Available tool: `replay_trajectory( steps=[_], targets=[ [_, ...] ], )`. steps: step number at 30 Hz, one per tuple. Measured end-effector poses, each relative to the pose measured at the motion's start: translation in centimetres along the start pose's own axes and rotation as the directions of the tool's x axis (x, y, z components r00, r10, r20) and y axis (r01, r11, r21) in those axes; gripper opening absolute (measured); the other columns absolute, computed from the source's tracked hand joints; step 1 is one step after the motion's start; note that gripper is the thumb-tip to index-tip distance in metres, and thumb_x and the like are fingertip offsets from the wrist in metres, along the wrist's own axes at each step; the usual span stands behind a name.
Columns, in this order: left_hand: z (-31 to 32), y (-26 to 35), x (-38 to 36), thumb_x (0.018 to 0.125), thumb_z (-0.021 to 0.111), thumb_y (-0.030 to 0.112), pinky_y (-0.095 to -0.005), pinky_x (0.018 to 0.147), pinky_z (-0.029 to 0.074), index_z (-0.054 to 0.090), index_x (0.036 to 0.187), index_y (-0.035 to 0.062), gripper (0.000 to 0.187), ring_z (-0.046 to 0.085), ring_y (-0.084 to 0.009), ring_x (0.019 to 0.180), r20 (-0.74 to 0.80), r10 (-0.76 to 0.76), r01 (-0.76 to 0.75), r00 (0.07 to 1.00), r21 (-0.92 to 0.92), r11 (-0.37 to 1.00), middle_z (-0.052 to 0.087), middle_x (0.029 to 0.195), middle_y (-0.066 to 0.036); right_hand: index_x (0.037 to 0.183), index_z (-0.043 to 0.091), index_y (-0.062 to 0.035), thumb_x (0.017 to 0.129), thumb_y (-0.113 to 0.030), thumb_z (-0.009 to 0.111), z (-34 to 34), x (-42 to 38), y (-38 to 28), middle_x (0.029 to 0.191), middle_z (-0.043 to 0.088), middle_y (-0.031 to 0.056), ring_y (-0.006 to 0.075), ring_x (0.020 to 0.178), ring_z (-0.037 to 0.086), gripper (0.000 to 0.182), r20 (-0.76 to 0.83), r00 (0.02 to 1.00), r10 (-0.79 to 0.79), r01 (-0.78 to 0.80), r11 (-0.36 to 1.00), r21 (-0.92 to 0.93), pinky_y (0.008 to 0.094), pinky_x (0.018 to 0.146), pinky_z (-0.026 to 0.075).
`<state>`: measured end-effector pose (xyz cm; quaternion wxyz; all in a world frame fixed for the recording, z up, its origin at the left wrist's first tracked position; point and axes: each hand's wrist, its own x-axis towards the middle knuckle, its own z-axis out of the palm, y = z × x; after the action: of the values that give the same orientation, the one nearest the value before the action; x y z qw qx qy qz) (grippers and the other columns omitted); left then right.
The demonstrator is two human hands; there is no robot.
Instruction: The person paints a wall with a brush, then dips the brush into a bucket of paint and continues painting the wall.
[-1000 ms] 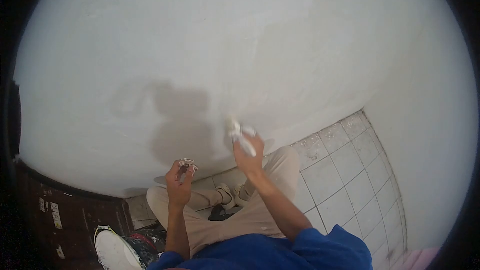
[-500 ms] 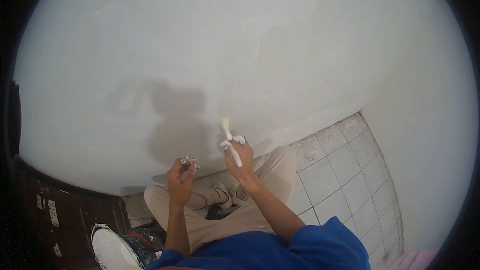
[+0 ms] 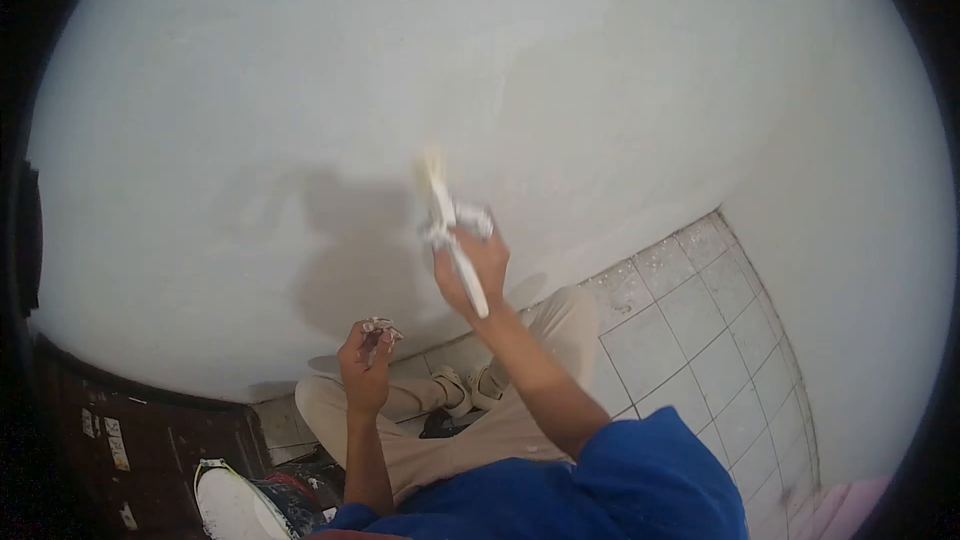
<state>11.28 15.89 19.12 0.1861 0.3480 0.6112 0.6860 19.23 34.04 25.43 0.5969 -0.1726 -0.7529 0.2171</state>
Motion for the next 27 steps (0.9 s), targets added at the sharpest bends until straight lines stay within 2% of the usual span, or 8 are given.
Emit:
replay_trajectory(
  steps=[3, 6, 10, 12, 15, 19, 23, 27],
  targets=[
    [-0.2, 0.1, -0.1, 0.093, 0.062, 0.007, -0.0274, 0.078, 0.05, 0.062, 0.098, -0.0024, 0.011, 0.063, -0.0123, 0.083, -0.016, -0.003, 0.003, 1.0, -0.008, 1.0, 0.066, 0.086, -0.006, 0.084, 0.071, -0.0057, 0.079, -0.002, 0.066, -1.2, -7.3, 2.4, 0.085, 0.067, 0.0128, 0.028, 0.078, 0.065, 0.009, 0.291, 0.864, 0.412, -0.425, 0.905, -0.019, 0.0353, 0.074, 0.051],
    [-0.1, 1.1, 0.0, 0.094, 0.063, 0.008, -0.0276, 0.077, 0.05, 0.062, 0.098, -0.0023, 0.011, 0.063, -0.0118, 0.082, -0.018, -0.01, 0.009, 1.0, -0.016, 1.0, 0.066, 0.086, -0.006, 0.085, 0.071, -0.004, 0.078, -0.002, 0.07, -1.1, -11.0, 5.6, 0.088, 0.068, 0.0123, 0.0253, 0.078, 0.065, 0.008, 0.177, 0.89, 0.42, -0.439, 0.894, 0.088, 0.033, 0.072, 0.051],
    [0.0, 0.2, -0.1, 0.094, 0.062, 0.009, -0.0273, 0.077, 0.05, 0.062, 0.098, -0.0024, 0.012, 0.063, -0.0122, 0.082, 0.021, -0.006, 0.007, 1.0, -0.013, 1.0, 0.066, 0.086, -0.006, 0.092, 0.068, 0.0015, 0.079, 0.005, 0.067, -0.7, -1.0, 3.3, 0.088, 0.067, 0.013, 0.0249, 0.087, 0.066, 0.013, -0.156, 0.919, 0.361, -0.325, 0.921, 0.213, 0.034, 0.077, 0.052],
    [0.2, 0.2, 0.1, 0.094, 0.062, 0.009, -0.0273, 0.077, 0.05, 0.062, 0.097, -0.0026, 0.012, 0.063, -0.0125, 0.082, 0.033, 0.008, -0.008, 0.999, -0.005, 1.0, 0.067, 0.086, -0.007, 0.09, 0.068, 0.0019, 0.08, 0.003, 0.067, -4.3, 6.0, -2.1, 0.086, 0.067, 0.0135, 0.0253, 0.081, 0.064, 0.01, -0.1, 0.982, -0.162, 0.159, 0.986, -0.044, 0.0354, 0.071, 0.051],
    [0.4, -0.7, 0.2, 0.094, 0.062, 0.009, -0.0273, 0.078, 0.05, 0.062, 0.097, -0.003, 0.012, 0.063, -0.0128, 0.082, 0.019, 0.028, -0.027, 0.999, -0.027, 0.999, 0.067, 0.085, -0.007, 0.088, 0.069, -0.0001, 0.081, 0.003, 0.065, -5.6, 8.5, -4.8, 0.086, 0.067, 0.0128, 0.0262, 0.078, 0.062, 0.008, -0.32, 0.928, -0.194, 0.206, 0.978, 0.005, 0.0352, 0.068, 0.05],
    [0.5, -0.6, 0.3, 0.094, 0.062, 0.009, -0.0275, 0.078, 0.05, 0.062, 0.097, -0.003, 0.012, 0.064, -0.0126, 0.082, 0.008, 0.019, -0.019, 1.0, -0.023, 1.0, 0.067, 0.085, -0.007, 0.087, 0.068, 0.0003, 0.081, 0.002, 0.066, -3.1, 3.1, 0.7, 0.087, 0.066, 0.0135, 0.0264, 0.079, 0.064, 0.007, -0.106, 0.983, -0.148, 0.132, 0.981, -0.138, 0.0356, 0.075, 0.051],
    [0.4, -0.4, 0.7, 0.094, 0.062, 0.009, -0.0274, 0.078, 0.05, 0.063, 0.097, -0.0028, 0.012, 0.064, -0.0122, 0.082, 0.017, 0.01, -0.01, 1.0, 0.008, 1.0, 0.067, 0.086, -0.007, 0.085, 0.07, -0.0003, 0.081, 0.0, 0.065, -2.8, -7.6, 4.8, 0.086, 0.067, 0.0125, 0.0248, 0.082, 0.066, 0.006, 0.13, 0.94, 0.316, -0.31, 0.948, -0.07, 0.0334, 0.075, 0.051],
    [0.0, -0.5, 0.5, 0.094, 0.062, 0.009, -0.0274, 0.078, 0.05, 0.063, 0.098, -0.0024, 0.012, 0.063, -0.0122, 0.083, 0.016, 0.003, -0.004, 1.0, 0.049, 0.999, 0.067, 0.087, -0.006, 0.087, 0.07, 0.0016, 0.082, -0.003, 0.07, -2.7, -8.5, 8.6, 0.084, 0.067, 0.0103, 0.0197, 0.08, 0.065, 0.006, -0.075, 0.938, 0.339, -0.341, 0.94, -0.016, 0.0298, 0.073, 0.051]
  ],
)
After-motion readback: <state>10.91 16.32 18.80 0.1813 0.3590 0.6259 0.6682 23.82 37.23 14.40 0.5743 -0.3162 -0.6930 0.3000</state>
